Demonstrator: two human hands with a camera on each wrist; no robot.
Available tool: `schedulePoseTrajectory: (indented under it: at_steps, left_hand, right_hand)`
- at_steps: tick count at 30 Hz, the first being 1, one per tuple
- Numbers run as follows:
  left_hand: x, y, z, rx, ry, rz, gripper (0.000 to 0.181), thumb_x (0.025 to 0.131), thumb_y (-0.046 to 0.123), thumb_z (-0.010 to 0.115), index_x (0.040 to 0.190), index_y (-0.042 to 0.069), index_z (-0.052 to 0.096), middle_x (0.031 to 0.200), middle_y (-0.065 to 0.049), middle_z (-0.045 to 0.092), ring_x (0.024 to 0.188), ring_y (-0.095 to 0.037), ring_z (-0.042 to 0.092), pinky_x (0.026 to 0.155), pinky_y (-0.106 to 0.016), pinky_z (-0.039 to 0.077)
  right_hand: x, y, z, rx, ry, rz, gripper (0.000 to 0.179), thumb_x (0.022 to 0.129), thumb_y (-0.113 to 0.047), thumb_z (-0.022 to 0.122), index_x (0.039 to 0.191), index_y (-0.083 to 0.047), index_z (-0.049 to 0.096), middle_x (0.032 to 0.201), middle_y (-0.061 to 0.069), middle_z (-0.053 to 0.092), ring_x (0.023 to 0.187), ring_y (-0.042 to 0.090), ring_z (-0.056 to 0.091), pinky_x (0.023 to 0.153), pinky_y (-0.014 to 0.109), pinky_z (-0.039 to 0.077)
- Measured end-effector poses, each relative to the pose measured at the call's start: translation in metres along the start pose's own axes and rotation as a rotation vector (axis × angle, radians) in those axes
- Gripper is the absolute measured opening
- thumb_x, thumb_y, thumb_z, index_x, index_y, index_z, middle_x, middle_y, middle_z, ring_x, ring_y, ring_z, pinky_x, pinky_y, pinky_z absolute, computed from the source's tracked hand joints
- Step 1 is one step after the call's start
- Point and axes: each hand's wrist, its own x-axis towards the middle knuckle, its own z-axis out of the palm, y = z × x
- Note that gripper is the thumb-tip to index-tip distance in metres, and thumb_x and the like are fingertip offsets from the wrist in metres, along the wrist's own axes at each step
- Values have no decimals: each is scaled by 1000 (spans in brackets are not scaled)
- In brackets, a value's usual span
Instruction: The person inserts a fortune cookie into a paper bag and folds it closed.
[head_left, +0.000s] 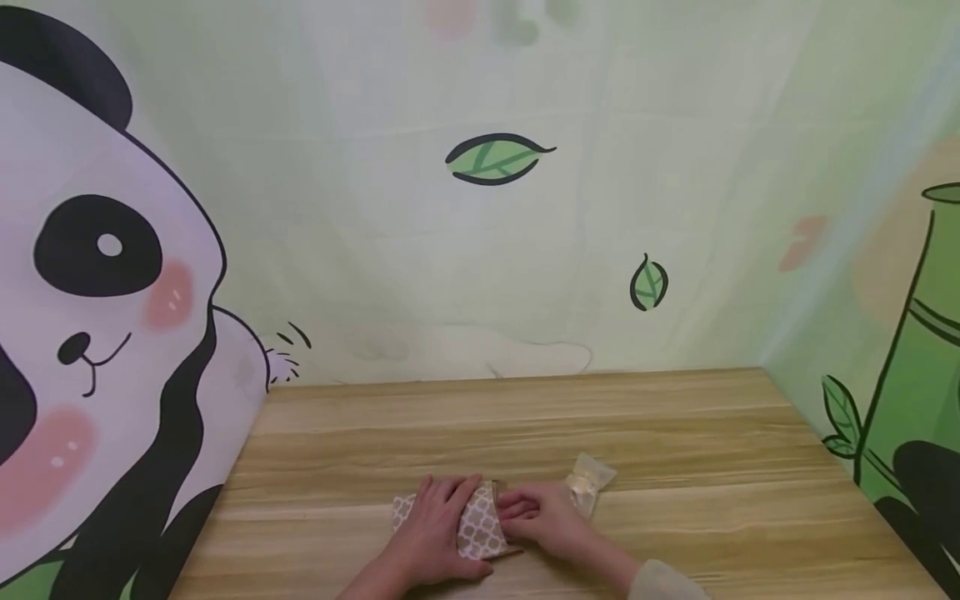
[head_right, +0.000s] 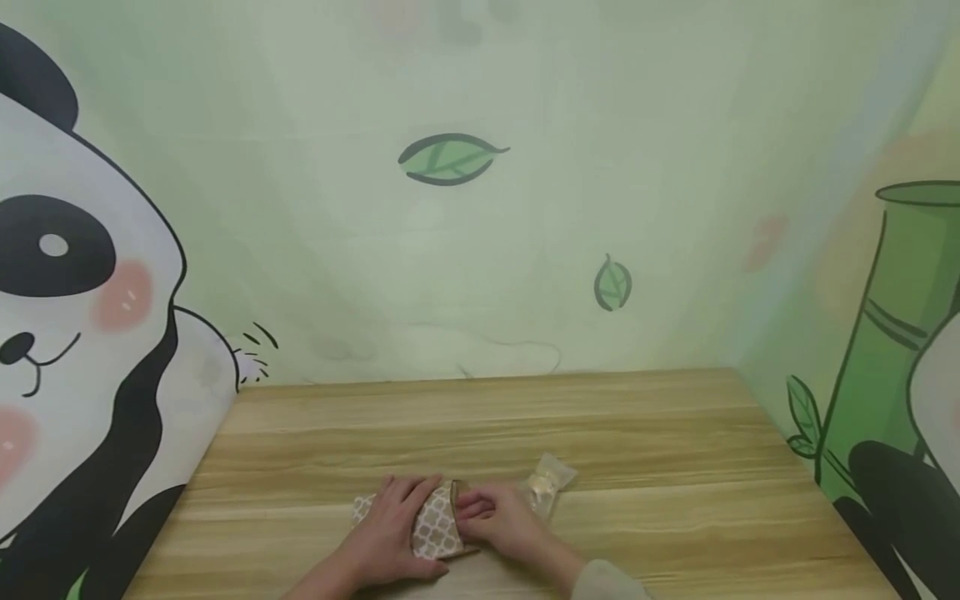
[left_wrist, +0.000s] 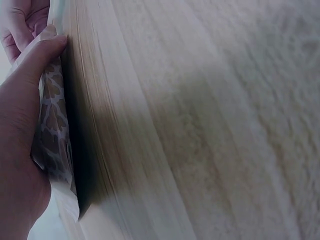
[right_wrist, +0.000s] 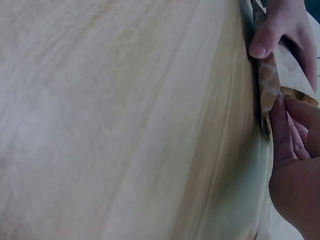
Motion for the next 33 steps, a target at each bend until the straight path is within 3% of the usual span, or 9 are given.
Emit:
schedulePoseTrajectory:
  at_steps: [6,15,20,24,33]
  left_hand:
    - [-2,0,0,1,-11,-7,117,66,62,93,159,10,45,147,-12,56,138,-33,53,123,-67,29]
    - [-4,-1,1,1,22,34,117,66,63,93,158,8,46,144,-11,58,134,-33,55,121,-69,33]
    - [-2,-2,2,7,25,43,118,66,64,92,159,9,45,144,-10,58,134,-32,55,121,-68,32]
    - [-2,-2,2,9,18,43,119,66,63,93,159,9,45,144,-10,58,134,-31,55,122,-67,32]
    - [-3,-4,2,14,26,51,118,65,63,93,159,8,46,143,-9,58,133,-30,55,121,-67,33]
  right_hand:
    - [-1,-7,-3,-10,3,30,30,91,-2,81,118,10,73,107,21,78,97,26,77,82,20,61]
    - [3,-2,-2,3,-52,5,28,94,1,77,119,11,72,109,22,78,101,27,77,85,23,62]
    - [-4,-10,-29,-22,-34,34,35,95,-4,78,124,14,68,114,23,77,103,24,77,88,22,60]
    - [-13,-21,-59,-104,-3,36,41,97,-11,79,127,14,67,116,22,77,104,27,76,89,24,61]
    - [-46,-18,-111,-208,184,136,45,96,-22,82,124,10,71,109,16,79,99,20,76,81,25,62]
